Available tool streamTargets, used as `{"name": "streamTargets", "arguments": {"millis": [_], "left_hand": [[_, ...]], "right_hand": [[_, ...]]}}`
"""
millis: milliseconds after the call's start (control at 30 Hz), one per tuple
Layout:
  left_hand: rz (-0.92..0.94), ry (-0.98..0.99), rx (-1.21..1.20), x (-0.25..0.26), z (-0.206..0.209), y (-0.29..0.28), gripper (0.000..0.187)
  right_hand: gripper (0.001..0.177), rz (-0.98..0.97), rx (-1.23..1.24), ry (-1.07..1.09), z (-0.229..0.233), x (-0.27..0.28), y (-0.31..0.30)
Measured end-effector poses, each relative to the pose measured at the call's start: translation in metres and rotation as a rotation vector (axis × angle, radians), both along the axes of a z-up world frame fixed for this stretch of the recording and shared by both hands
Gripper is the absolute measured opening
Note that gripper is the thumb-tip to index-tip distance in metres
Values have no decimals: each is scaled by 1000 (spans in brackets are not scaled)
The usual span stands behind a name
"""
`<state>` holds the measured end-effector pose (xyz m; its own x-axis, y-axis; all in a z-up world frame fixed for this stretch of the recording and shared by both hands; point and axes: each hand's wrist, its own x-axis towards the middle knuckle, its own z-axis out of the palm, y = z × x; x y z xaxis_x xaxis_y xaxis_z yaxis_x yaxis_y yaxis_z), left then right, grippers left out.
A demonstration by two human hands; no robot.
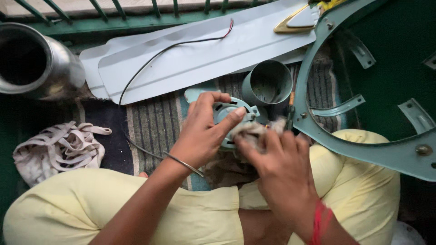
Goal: The person sits on a mat and works on a ceiling fan motor, stripping and twisting wires, then wiping the motor housing with a cloth. The person handles the motor and wires throughout the clip.
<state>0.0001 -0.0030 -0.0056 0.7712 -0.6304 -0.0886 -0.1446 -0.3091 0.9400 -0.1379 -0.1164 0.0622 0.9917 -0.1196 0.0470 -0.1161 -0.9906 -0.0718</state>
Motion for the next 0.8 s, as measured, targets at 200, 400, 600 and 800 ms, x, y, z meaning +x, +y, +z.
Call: {"name": "streamTargets", "arguments": {"millis": [200,400,600,800], "left_hand": [[-68,189,95,14,8,-4,55],[-82,142,56,10,5,2,55],[-130,1,-23,16,-4,-2,52],[-122,96,18,13,3,3,52]], "right_hand": [[55,15,-82,121,-12,20,1],[59,-11,-87,79,5,5,6],[41,7,-96,95,-7,23,5],[58,-3,10,-2,-9,4,2]]}}
